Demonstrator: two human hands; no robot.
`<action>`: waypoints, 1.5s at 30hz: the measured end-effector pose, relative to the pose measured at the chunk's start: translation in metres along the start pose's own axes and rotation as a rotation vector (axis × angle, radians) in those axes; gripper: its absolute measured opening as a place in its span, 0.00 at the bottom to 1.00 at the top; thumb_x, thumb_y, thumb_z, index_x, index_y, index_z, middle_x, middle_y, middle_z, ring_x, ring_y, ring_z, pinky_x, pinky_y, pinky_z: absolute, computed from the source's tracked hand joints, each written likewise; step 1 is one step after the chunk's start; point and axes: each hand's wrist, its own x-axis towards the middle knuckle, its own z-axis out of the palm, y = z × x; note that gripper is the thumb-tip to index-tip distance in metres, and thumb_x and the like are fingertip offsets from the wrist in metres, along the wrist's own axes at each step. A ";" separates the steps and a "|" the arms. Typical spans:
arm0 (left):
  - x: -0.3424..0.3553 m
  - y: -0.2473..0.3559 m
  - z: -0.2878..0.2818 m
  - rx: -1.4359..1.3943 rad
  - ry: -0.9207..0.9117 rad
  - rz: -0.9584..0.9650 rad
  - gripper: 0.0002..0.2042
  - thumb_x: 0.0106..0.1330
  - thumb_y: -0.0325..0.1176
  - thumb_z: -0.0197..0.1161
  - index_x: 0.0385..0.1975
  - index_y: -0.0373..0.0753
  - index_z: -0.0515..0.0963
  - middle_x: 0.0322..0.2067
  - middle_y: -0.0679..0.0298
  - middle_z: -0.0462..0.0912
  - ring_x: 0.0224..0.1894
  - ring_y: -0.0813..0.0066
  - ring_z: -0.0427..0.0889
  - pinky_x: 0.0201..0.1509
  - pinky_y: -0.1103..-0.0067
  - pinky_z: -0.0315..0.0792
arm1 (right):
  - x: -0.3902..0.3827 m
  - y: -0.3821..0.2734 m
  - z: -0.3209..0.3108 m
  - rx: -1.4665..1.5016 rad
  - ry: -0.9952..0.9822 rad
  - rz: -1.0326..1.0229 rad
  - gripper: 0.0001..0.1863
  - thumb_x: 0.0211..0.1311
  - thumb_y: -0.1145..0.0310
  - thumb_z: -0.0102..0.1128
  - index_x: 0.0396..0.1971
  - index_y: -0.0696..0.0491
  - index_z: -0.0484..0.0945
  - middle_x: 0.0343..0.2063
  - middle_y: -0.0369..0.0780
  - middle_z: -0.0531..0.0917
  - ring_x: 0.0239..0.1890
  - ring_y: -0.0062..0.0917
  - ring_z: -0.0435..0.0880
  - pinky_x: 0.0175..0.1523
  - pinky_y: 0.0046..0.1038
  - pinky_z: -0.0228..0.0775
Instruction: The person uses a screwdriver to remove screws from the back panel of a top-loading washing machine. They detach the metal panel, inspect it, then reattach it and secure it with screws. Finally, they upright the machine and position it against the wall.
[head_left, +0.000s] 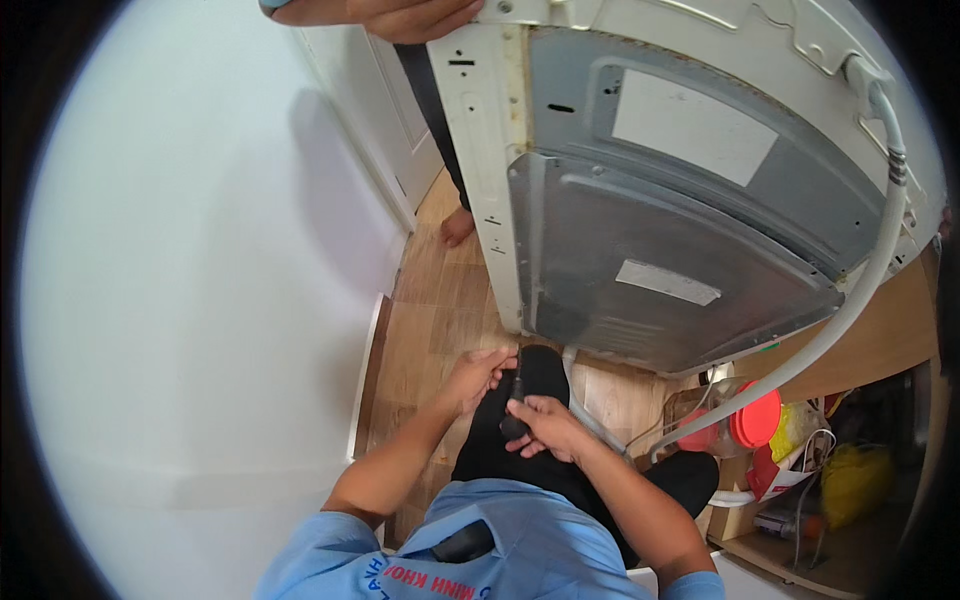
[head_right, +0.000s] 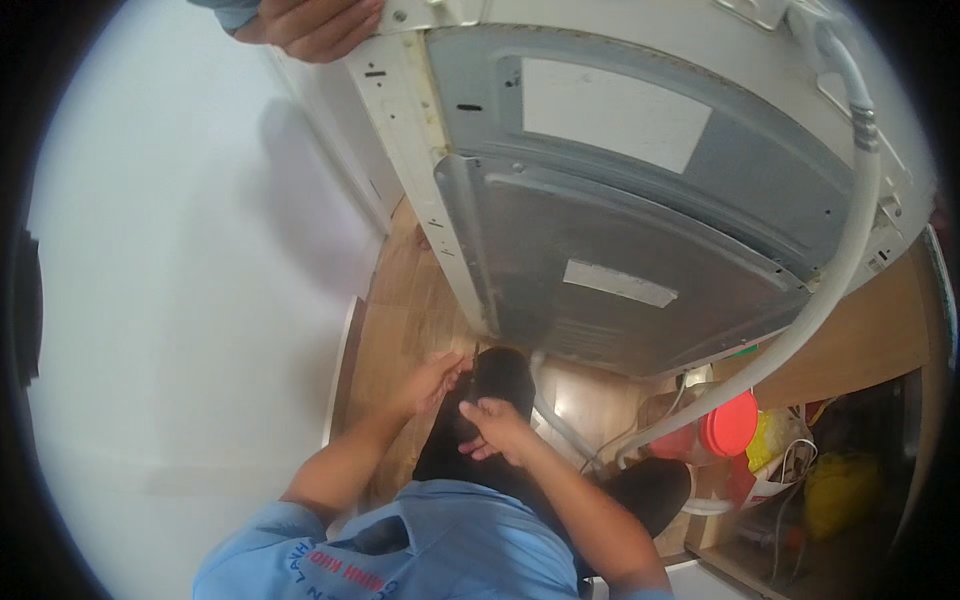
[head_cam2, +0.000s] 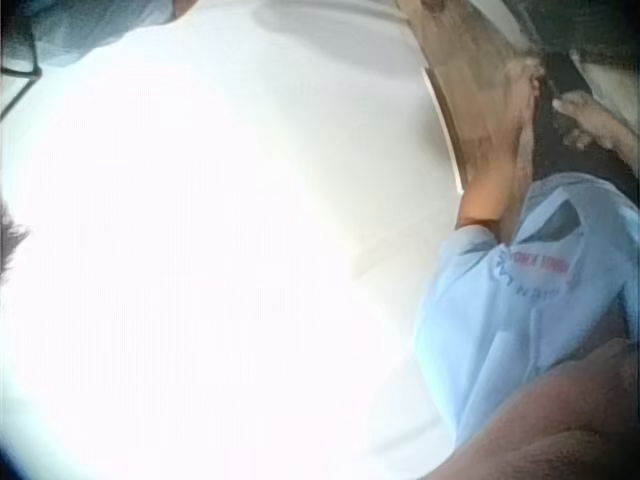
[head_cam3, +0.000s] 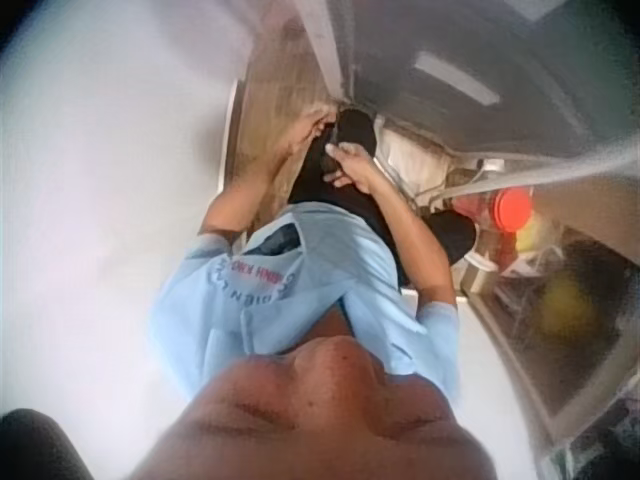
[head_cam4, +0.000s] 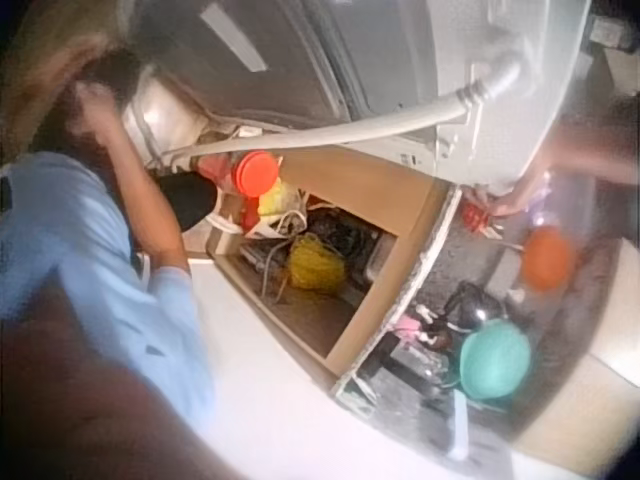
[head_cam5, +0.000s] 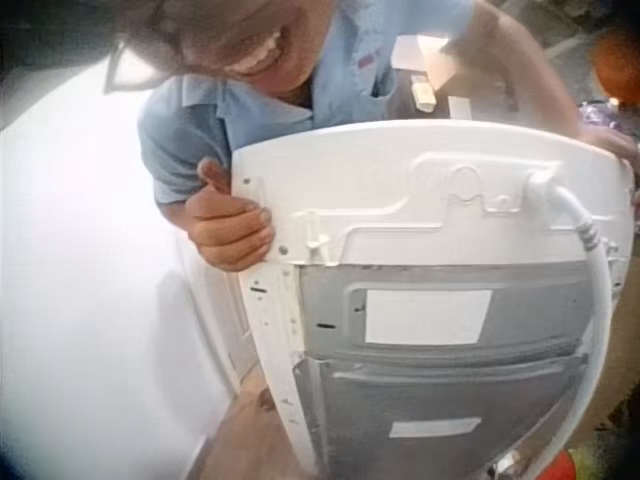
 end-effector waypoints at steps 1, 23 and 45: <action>0.012 -0.007 -0.002 0.029 0.007 -0.002 0.19 0.69 0.39 0.64 0.54 0.33 0.76 0.37 0.65 0.85 0.28 0.86 0.71 0.30 0.86 0.66 | 0.003 -0.003 0.001 0.026 0.027 0.016 0.19 0.72 0.51 0.52 0.45 0.53 0.72 0.37 0.39 0.80 0.28 0.28 0.86 0.23 0.22 0.76; 0.096 0.015 -0.002 0.061 0.048 0.131 0.19 0.69 0.31 0.62 0.57 0.31 0.74 0.36 0.67 0.85 0.27 0.86 0.70 0.31 0.87 0.64 | 0.075 -0.026 0.006 -0.041 0.297 -0.033 0.16 0.72 0.54 0.53 0.38 0.53 0.72 0.28 0.37 0.78 0.21 0.22 0.81 0.21 0.20 0.76; 0.107 0.018 -0.016 0.189 0.044 0.091 0.21 0.60 0.34 0.72 0.51 0.33 0.78 0.35 0.64 0.86 0.27 0.84 0.74 0.29 0.82 0.68 | 0.109 -0.035 0.024 -0.646 0.703 -0.154 0.29 0.51 0.44 0.68 0.39 0.57 0.84 0.43 0.48 0.85 0.48 0.40 0.84 0.53 0.37 0.74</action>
